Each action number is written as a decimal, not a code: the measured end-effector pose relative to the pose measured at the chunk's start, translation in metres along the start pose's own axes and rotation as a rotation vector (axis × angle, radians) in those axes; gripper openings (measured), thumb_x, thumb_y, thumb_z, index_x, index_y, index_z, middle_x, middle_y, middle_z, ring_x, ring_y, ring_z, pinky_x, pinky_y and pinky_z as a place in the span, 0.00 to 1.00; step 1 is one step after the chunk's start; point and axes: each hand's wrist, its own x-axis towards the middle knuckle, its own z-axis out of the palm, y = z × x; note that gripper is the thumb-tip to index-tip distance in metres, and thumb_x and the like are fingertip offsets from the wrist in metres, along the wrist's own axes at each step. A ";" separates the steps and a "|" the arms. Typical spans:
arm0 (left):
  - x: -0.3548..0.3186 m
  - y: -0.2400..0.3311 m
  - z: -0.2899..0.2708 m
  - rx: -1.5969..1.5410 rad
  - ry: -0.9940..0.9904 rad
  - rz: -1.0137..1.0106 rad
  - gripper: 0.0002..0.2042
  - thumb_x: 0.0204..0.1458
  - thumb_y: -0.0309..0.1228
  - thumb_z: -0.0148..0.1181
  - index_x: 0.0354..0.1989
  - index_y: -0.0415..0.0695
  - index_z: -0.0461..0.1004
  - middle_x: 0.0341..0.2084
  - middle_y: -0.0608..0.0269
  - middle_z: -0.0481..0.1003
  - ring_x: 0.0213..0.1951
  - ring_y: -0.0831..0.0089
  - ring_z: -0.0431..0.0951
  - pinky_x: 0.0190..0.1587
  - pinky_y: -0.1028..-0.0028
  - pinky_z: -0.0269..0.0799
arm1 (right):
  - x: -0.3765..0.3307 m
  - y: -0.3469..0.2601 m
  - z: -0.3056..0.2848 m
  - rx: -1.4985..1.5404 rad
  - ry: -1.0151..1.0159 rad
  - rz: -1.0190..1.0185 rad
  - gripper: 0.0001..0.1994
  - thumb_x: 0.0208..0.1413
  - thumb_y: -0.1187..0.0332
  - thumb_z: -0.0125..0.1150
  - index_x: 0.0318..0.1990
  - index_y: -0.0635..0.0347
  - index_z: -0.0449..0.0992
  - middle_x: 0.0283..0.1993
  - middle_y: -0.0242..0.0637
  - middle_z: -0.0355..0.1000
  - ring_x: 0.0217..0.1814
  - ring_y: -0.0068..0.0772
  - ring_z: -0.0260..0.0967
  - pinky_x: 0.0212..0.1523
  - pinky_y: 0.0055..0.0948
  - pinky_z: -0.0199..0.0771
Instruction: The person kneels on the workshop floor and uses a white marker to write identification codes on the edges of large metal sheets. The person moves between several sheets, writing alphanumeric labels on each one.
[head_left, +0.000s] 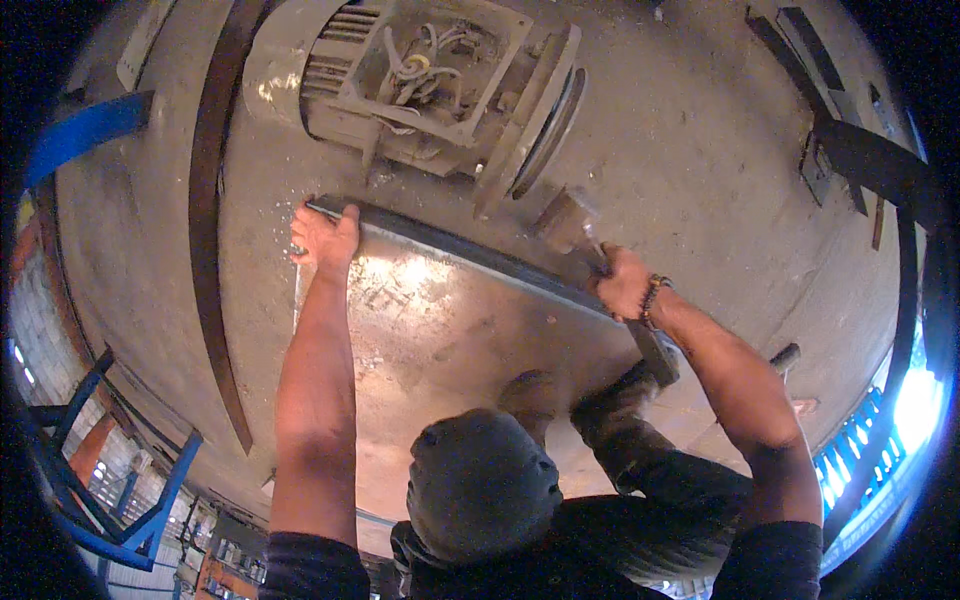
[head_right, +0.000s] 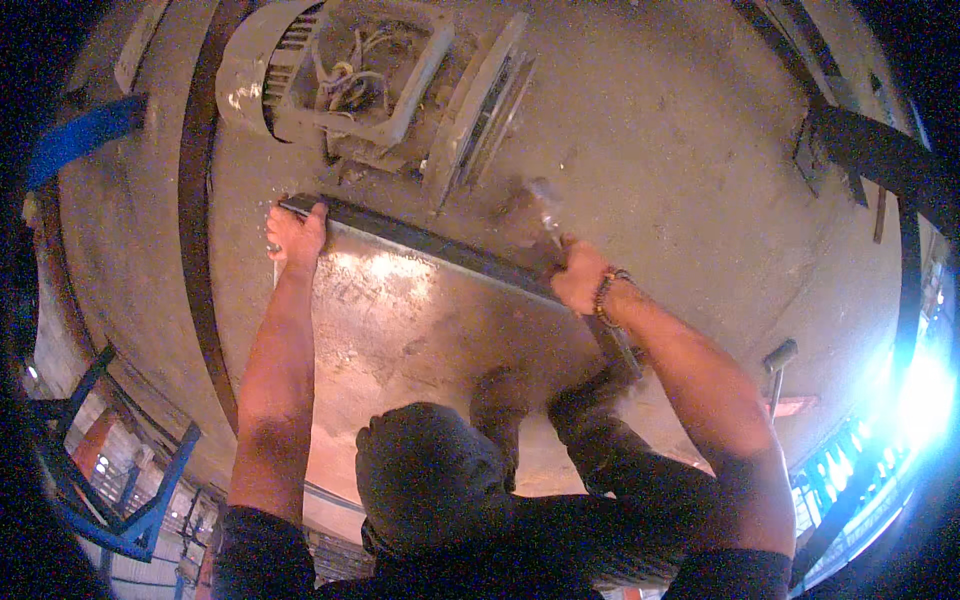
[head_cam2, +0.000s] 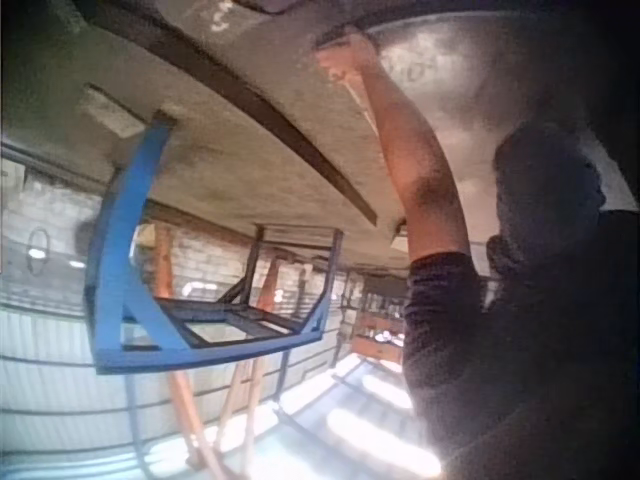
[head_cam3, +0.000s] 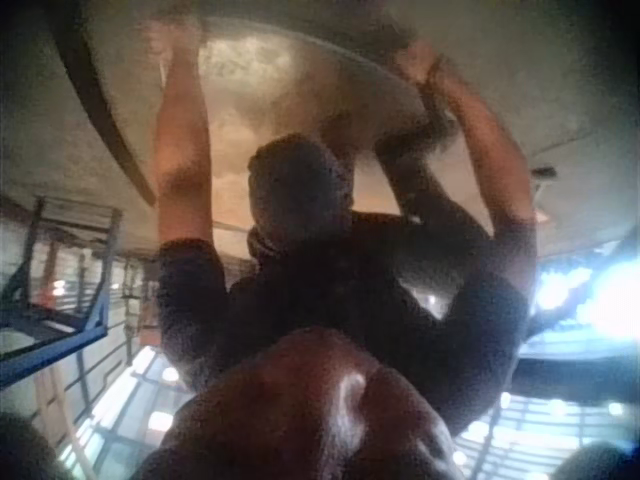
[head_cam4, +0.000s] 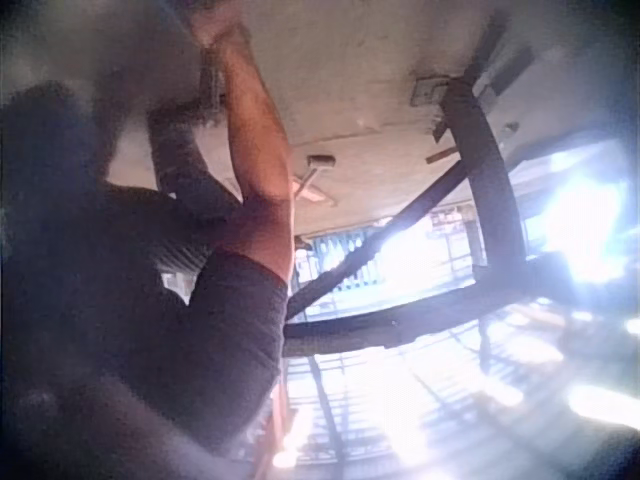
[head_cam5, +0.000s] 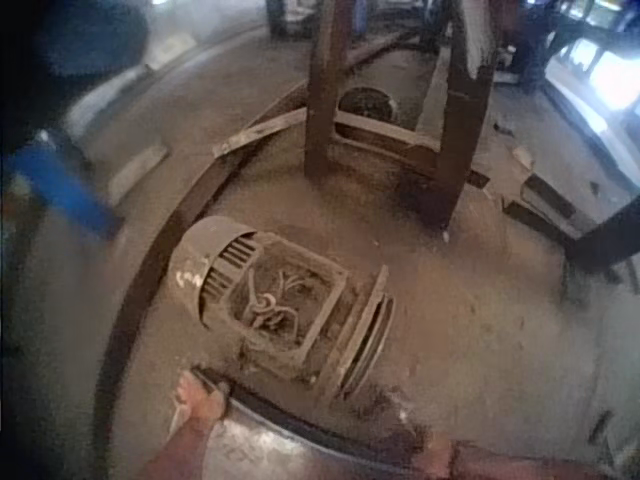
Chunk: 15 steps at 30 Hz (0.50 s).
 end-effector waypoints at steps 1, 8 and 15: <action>0.001 0.001 -0.001 0.000 -0.016 -0.008 0.45 0.36 0.50 0.69 0.65 0.53 0.55 0.61 0.52 0.58 0.67 0.50 0.51 0.65 0.31 0.32 | -0.007 0.006 -0.007 0.017 0.037 -0.003 0.24 0.50 0.74 0.55 0.58 0.64 0.66 0.25 0.43 0.74 0.16 0.30 0.69 0.15 0.34 0.69; 0.001 0.003 -0.008 0.036 -0.003 -0.017 0.46 0.36 0.51 0.69 0.65 0.50 0.55 0.60 0.52 0.58 0.67 0.49 0.51 0.64 0.29 0.35 | -0.062 -0.005 -0.155 0.091 0.451 -0.008 0.11 0.55 0.68 0.54 0.42 0.65 0.71 0.23 0.36 0.68 0.17 0.29 0.66 0.17 0.31 0.69; 0.001 0.005 0.005 -0.003 0.016 0.021 0.45 0.37 0.51 0.68 0.64 0.47 0.56 0.60 0.51 0.59 0.67 0.48 0.52 0.64 0.29 0.33 | -0.008 -0.037 -0.183 0.494 1.115 -0.362 0.07 0.55 0.66 0.57 0.30 0.60 0.71 0.22 0.35 0.69 0.23 0.31 0.71 0.24 0.36 0.73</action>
